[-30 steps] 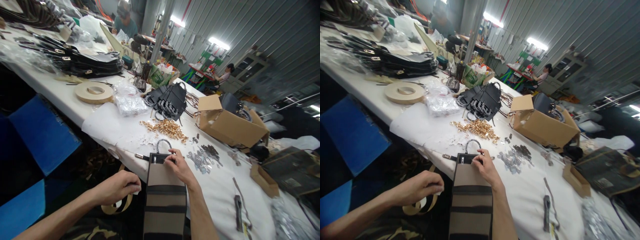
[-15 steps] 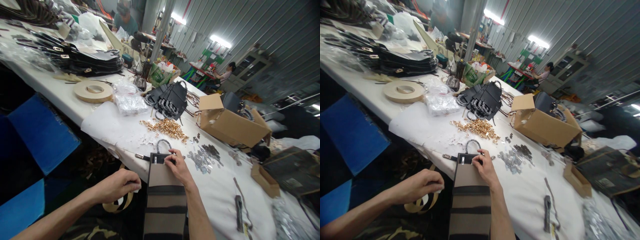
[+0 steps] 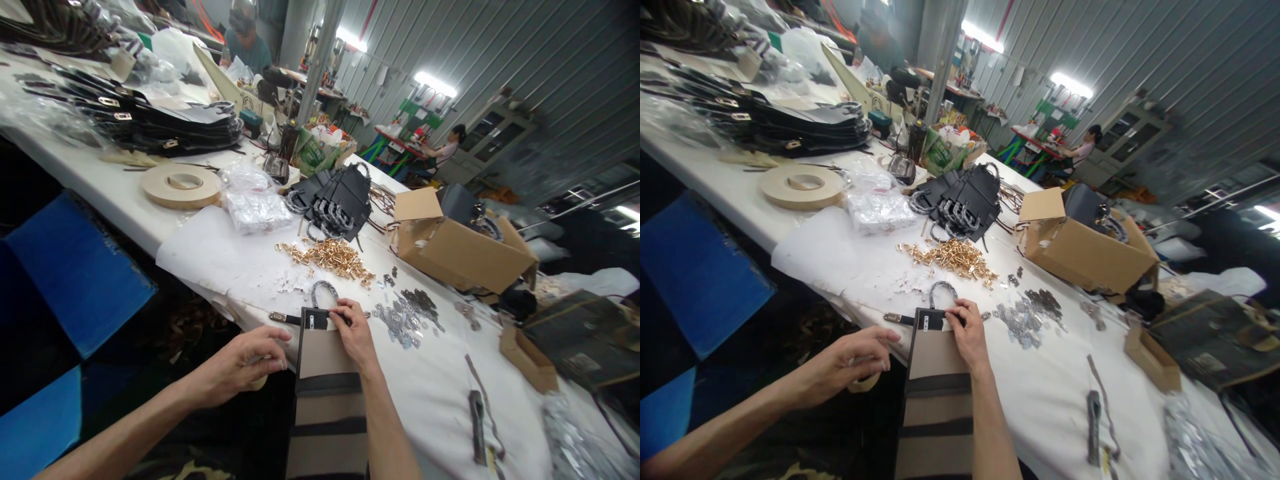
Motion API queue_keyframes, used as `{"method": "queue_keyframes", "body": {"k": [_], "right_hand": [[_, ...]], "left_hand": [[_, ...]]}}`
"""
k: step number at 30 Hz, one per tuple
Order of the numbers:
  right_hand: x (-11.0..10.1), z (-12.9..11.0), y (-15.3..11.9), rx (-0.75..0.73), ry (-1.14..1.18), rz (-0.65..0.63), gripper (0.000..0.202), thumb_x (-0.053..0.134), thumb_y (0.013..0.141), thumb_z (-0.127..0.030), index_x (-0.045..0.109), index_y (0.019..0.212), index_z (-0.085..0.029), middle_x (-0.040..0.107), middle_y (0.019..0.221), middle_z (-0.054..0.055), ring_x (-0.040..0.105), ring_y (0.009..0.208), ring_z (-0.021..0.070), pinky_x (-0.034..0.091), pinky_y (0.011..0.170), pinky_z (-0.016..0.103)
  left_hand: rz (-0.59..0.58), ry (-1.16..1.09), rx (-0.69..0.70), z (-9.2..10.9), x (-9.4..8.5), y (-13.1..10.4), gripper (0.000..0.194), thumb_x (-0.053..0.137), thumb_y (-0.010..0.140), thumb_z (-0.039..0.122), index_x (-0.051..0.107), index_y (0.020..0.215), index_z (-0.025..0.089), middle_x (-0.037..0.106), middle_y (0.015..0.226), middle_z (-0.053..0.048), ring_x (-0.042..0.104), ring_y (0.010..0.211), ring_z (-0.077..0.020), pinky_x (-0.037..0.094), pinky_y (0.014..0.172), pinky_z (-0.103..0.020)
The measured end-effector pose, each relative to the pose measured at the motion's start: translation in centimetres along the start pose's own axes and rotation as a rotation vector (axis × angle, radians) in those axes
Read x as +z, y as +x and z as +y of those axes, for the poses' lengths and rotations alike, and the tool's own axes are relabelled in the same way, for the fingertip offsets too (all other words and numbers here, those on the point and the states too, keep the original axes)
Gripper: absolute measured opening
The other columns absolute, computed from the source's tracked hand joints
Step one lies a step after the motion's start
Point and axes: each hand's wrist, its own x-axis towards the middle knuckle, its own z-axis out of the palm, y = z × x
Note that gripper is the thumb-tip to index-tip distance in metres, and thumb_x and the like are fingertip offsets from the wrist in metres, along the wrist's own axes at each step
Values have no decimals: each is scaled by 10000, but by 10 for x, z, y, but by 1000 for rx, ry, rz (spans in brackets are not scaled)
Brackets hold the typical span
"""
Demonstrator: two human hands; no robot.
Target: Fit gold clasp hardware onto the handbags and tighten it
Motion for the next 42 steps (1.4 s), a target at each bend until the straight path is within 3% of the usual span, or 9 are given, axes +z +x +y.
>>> {"method": "queue_keyframes", "body": {"k": [6, 11, 15, 18, 20, 24, 27, 35, 42], "right_hand": [[20, 1, -10, -140, -107, 199, 258, 534, 1029, -356, 739, 1039, -201, 673, 1069, 96, 634, 1049, 229, 518, 1001, 439], [27, 11, -14, -195, -197, 291, 276, 518, 1031, -374, 741, 1074, -217, 693, 1057, 103, 638, 1045, 254, 532, 991, 488], [23, 6, -15, -173, -196, 321, 277, 537, 1015, -370, 729, 1122, -202, 698, 1096, 113, 646, 1058, 266, 519, 1018, 505], [16, -21, -22, -106, -153, 391, 271, 612, 981, -383, 714, 1144, -193, 694, 1117, 113, 660, 1006, 263, 540, 969, 484], [14, -47, -29, -100, -72, 322, 242, 642, 973, -370, 707, 1140, -207, 699, 1101, 99, 670, 962, 248, 562, 903, 439], [16, -102, -45, -244, 41, -128, 219, 635, 992, -296, 677, 1203, -253, 701, 1100, 74, 675, 976, 227, 567, 855, 375], [24, -126, -51, -302, 21, -326, 262, 652, 984, -258, 648, 1246, -258, 691, 1146, 74, 663, 1012, 223, 556, 870, 358], [37, -134, -59, -262, 88, -342, 116, 610, 993, -152, 693, 985, -233, 688, 908, 23, 660, 858, 181, 516, 778, 295], [33, -135, -63, -260, 38, -265, 108, 610, 997, -177, 700, 1007, -236, 697, 929, 37, 666, 872, 193, 521, 780, 308]], "left_hand": [[55, -107, -79, -6, 2, 3, 360, 585, 982, 480, 757, 1037, 167, 734, 911, -51, 624, 792, -156, 506, 762, -252], [93, -117, -108, 2, 1, 2, 344, 593, 969, 376, 746, 1199, 170, 753, 886, -48, 582, 667, -125, 479, 648, -232], [53, -1, -89, 15, -5, -4, 614, 567, 976, 297, 410, 1563, 214, 745, 906, -17, 612, 706, -137, 504, 743, -268], [30, 129, -65, 21, -8, -10, 721, 520, 999, 272, 190, 1636, 198, 724, 921, -18, 628, 773, -160, 498, 815, -291], [15, 216, -53, 24, -8, -12, 667, 471, 1017, 261, 207, 1627, 202, 706, 926, -22, 630, 809, -170, 484, 840, -291], [9, 317, -72, 26, -7, -14, 627, 435, 1026, 256, 219, 1615, 230, 691, 934, -32, 641, 844, -187, 476, 833, -286], [10, 352, -73, 27, -6, -15, 595, 429, 1032, 261, 250, 1598, 228, 703, 969, -56, 655, 885, -205, 477, 845, -299], [-23, 385, -38, 28, -6, -16, 421, 426, 1046, 255, 412, 1464, 207, 698, 853, -26, 665, 831, -197, 473, 782, -273], [41, 326, -62, 30, -7, -8, 206, 525, 1012, 239, 721, 1054, 191, 723, 783, -8, 681, 755, -152, 462, 728, -218]]}}
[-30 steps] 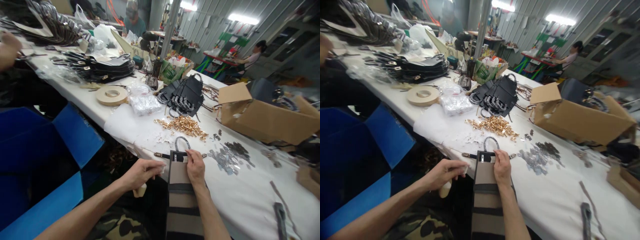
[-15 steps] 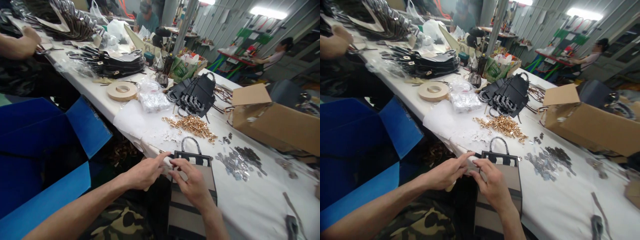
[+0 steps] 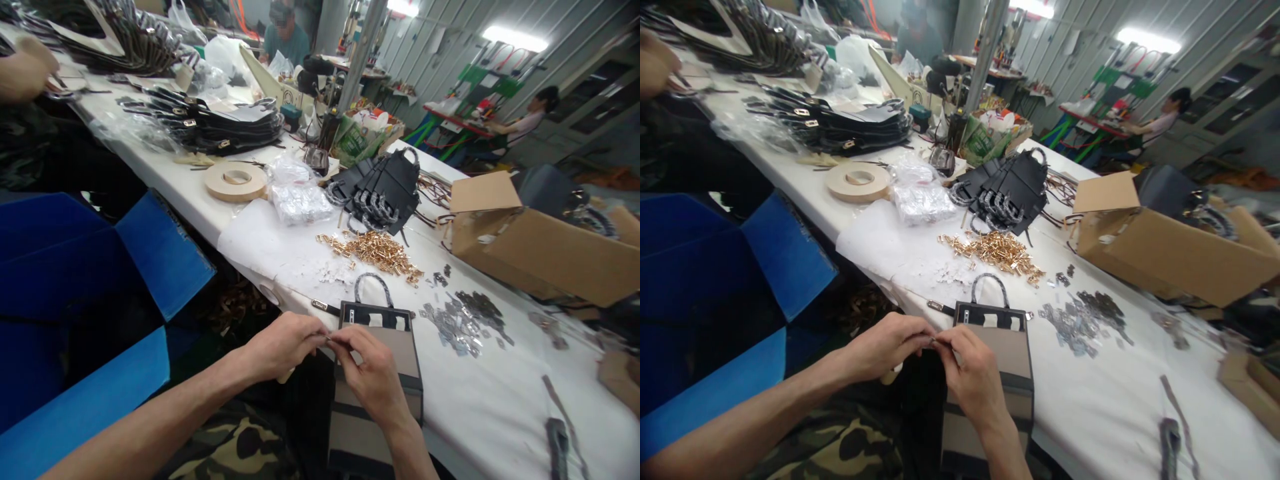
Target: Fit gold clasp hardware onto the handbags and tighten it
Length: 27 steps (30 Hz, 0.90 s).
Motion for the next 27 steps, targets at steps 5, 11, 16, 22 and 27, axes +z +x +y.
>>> {"method": "queue_keyframes", "body": {"k": [5, 11, 16, 22, 27], "right_hand": [[-2, 1, -1, -20, 26, 17, 105, 627, 990, -172, 706, 1012, -238, 707, 916, 34, 676, 856, 188, 534, 766, 303], [6, -2, -10, -159, -23, 151, 183, 626, 961, -85, 682, 1038, -241, 708, 954, 46, 669, 900, 195, 535, 801, 329], [5, -1, -26, -336, -34, 102, 284, 619, 940, -40, 664, 1125, -252, 709, 964, 37, 663, 897, 188, 529, 800, 331], [-35, 49, -6, 145, -18, 266, 293, 696, 954, -246, 593, 1228, -247, 703, 913, 10, 673, 846, 183, 538, 850, 331], [-48, 77, 18, 216, -13, 45, 94, 647, 959, -305, 678, 918, -226, 662, 1111, 64, 635, 1099, 225, 468, 1016, 366]], "left_hand": [[12, -1, 98, 0, -6, 1, 213, 569, 976, 216, 776, 982, 167, 723, 785, -19, 657, 740, -140, 437, 706, -209], [-29, -344, -31, -5, -2, 1, 228, 623, 939, 323, 766, 879, 156, 655, 661, 11, 596, 627, -113, 421, 635, -198], [-29, -575, -148, -26, 5, 7, 310, 646, 905, 438, 718, 871, 138, 658, 702, -1, 580, 625, -118, 428, 607, -199], [-216, -258, -157, -25, 8, -3, 238, 585, 929, 355, 728, 886, 170, 712, 771, -9, 659, 689, -143, 458, 649, -201], [-285, -164, -119, -19, 13, -8, 211, 566, 924, 308, 729, 878, 182, 743, 800, -13, 682, 678, -142, 453, 624, -190]]}}
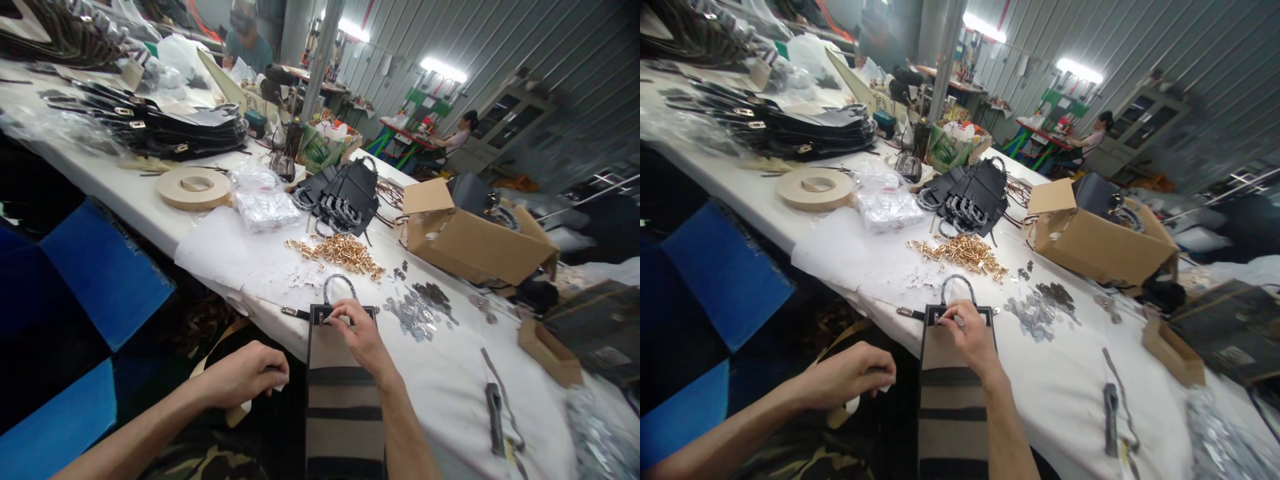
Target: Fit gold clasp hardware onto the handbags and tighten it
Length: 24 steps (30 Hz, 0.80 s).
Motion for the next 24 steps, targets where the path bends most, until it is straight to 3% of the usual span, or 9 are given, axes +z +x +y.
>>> {"method": "queue_keyframes", "body": {"k": [3, 8, 16, 18, 21, 24], "right_hand": [[3, 3, 6, 8, -24, -75, 104, 640, 941, -278, 692, 868, -226, 574, 1269, 74, 553, 1263, 234, 395, 1106, 369], [13, 10, 8, 45, -34, -103, 118, 633, 933, -274, 700, 855, -217, 547, 1278, 84, 533, 1279, 236, 380, 1118, 375], [30, 21, 11, 0, -90, 35, 137, 637, 946, -301, 696, 865, -207, 570, 1258, 90, 553, 1237, 265, 405, 1102, 440], [33, 23, 11, -23, -109, 71, 106, 655, 940, -307, 695, 937, -209, 575, 1266, 96, 550, 1241, 271, 416, 1099, 450], [37, 24, 11, -70, -153, 134, 227, 683, 933, -318, 654, 1128, -205, 589, 1272, 111, 550, 1227, 273, 428, 1088, 472], [43, 26, 11, -105, -229, 184, 222, 651, 969, -354, 652, 1128, -200, 627, 1212, 110, 567, 1176, 272, 441, 1055, 468]], "left_hand": [[12, 16, -1, -2, -2, 0, 214, 558, 927, 301, 729, 879, 181, 749, 794, -17, 683, 675, -141, 454, 627, -188], [34, 12, -16, -5, -8, -2, 225, 553, 927, 308, 732, 883, 178, 751, 803, -21, 677, 675, -138, 459, 631, -187], [61, -48, -8, -11, -11, -1, 208, 555, 924, 311, 717, 875, 191, 726, 805, -8, 685, 689, -145, 466, 636, -191], [77, -50, -11, -11, -12, -1, 209, 554, 931, 316, 712, 872, 191, 712, 783, -2, 678, 687, -143, 463, 646, -193], [122, -52, -19, -12, -13, -1, 217, 546, 946, 319, 706, 872, 193, 687, 748, 10, 653, 682, -135, 449, 656, -196], [164, -99, -14, -16, -15, 0, 215, 542, 959, 319, 699, 883, 193, 662, 730, 18, 629, 696, -129, 444, 669, -194]]}}
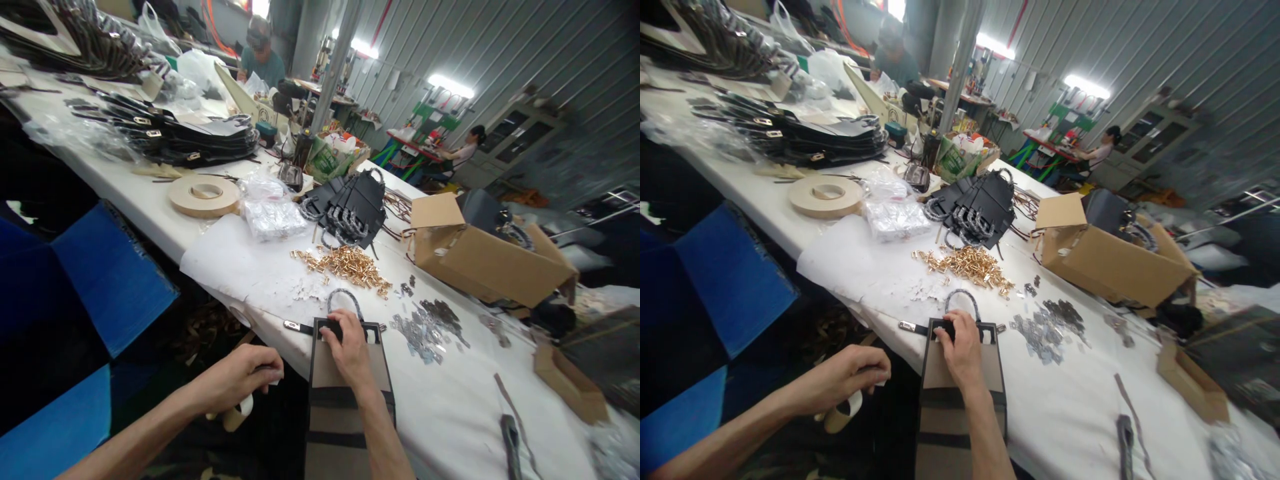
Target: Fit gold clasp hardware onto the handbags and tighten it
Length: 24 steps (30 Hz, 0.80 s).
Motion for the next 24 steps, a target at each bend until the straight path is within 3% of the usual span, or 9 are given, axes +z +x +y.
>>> {"method": "queue_keyframes", "body": {"k": [3, 6, 8, 10, 13, 18, 24], "right_hand": [[9, 1, -1, -29, -102, 59, 232, 582, 1015, -401, 675, 1079, -199, 654, 1160, 103, 585, 1121, 265, 454, 1004, 444], [19, 1, -3, -71, -243, 135, 312, 500, 1049, -444, 691, 1069, -198, 675, 1133, 108, 604, 1074, 266, 463, 944, 427], [25, 2, -5, -115, -340, 188, 376, 448, 1061, -474, 703, 1060, -199, 692, 1105, 120, 621, 1040, 278, 471, 890, 420], [30, 8, -8, -138, -423, 210, 416, 406, 1067, -484, 712, 1067, -203, 706, 1106, 133, 638, 1029, 294, 475, 846, 417], [39, 29, -10, -163, -506, 228, 465, 363, 1059, -497, 724, 1089, -206, 716, 1151, 133, 672, 992, 317, 494, 773, 432], [51, 69, -13, -229, -515, 199, 434, 394, 1012, -496, 732, 1162, -267, 709, 1213, 103, 707, 1008, 315, 545, 707, 426], [56, 81, -12, -278, -504, 252, 377, 448, 1004, -466, 730, 1154, -266, 721, 1191, 90, 720, 998, 285, 571, 722, 397]], "left_hand": [[41, -96, 25, -7, -3, 1, 221, 564, 962, 355, 695, 899, 188, 664, 795, 6, 628, 720, -126, 469, 687, -198], [97, -205, 65, -14, -10, 0, 290, 603, 947, 449, 691, 900, 176, 656, 1127, -48, 640, 741, -111, 526, 704, -219], [160, -257, 72, -20, -17, -1, 356, 636, 920, 520, 697, 904, 170, 594, 1273, -72, 650, 747, -103, 555, 709, -234], [263, -309, 81, -28, -29, -1, 416, 673, 884, 577, 701, 913, 163, 574, 1280, -85, 661, 731, -104, 570, 695, -245], [465, -387, 122, -45, -56, 0, 476, 727, 833, 614, 707, 948, 153, 540, 1277, -99, 664, 700, -103, 594, 691, -279], [806, -395, 140, -70, -115, 1, 550, 809, 724, 652, 739, 975, 169, 506, 1355, -109, 667, 850, -163, 635, 788, -344], [942, -368, 115, -76, -178, 9, 581, 874, 656, 605, 730, 974, 140, 442, 1526, -162, 710, 971, -227, 640, 849, -356]]}}
